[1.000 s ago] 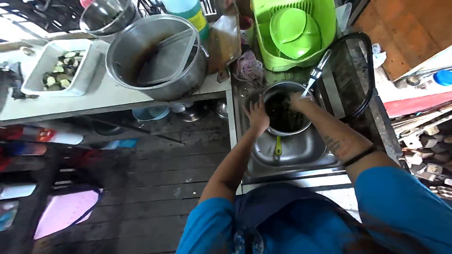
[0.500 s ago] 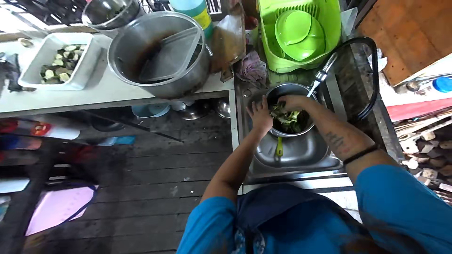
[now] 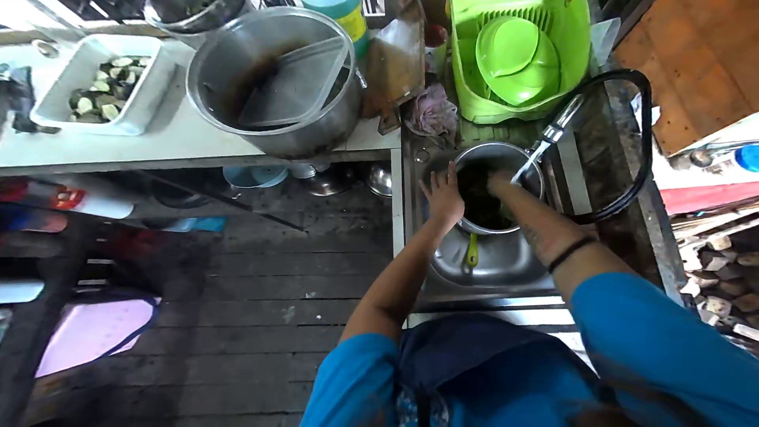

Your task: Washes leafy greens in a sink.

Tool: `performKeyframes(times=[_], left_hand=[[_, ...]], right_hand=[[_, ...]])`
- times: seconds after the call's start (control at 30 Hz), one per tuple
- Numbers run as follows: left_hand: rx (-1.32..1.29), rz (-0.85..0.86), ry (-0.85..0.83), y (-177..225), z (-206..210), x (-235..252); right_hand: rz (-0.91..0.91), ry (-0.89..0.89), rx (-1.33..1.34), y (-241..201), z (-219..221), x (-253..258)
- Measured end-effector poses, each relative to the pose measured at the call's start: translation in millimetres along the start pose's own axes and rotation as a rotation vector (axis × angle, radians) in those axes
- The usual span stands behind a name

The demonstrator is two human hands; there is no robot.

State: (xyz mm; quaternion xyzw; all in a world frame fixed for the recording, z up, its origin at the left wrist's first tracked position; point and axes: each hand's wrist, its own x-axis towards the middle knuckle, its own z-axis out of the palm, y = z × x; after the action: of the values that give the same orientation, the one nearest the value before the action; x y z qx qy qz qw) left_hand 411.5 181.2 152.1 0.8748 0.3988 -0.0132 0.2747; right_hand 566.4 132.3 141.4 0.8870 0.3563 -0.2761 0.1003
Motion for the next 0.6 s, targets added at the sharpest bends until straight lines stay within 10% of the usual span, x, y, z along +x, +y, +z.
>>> performKeyframes(times=[0.17,0.33,0.6], left_hand=[[-0.064,0.036,0.062,4,-6,-13],[-0.068,0.020,0.019,-1,4,-5],[-0.152,0.038,-0.032,-1,-17,-11]], right_hand=[[-0.286,-0.241,-0.164,-15,12,52],[-0.116,0.048,0.015,6,12,12],[-0.390,0.062,-0.120,-21,48,-19]])
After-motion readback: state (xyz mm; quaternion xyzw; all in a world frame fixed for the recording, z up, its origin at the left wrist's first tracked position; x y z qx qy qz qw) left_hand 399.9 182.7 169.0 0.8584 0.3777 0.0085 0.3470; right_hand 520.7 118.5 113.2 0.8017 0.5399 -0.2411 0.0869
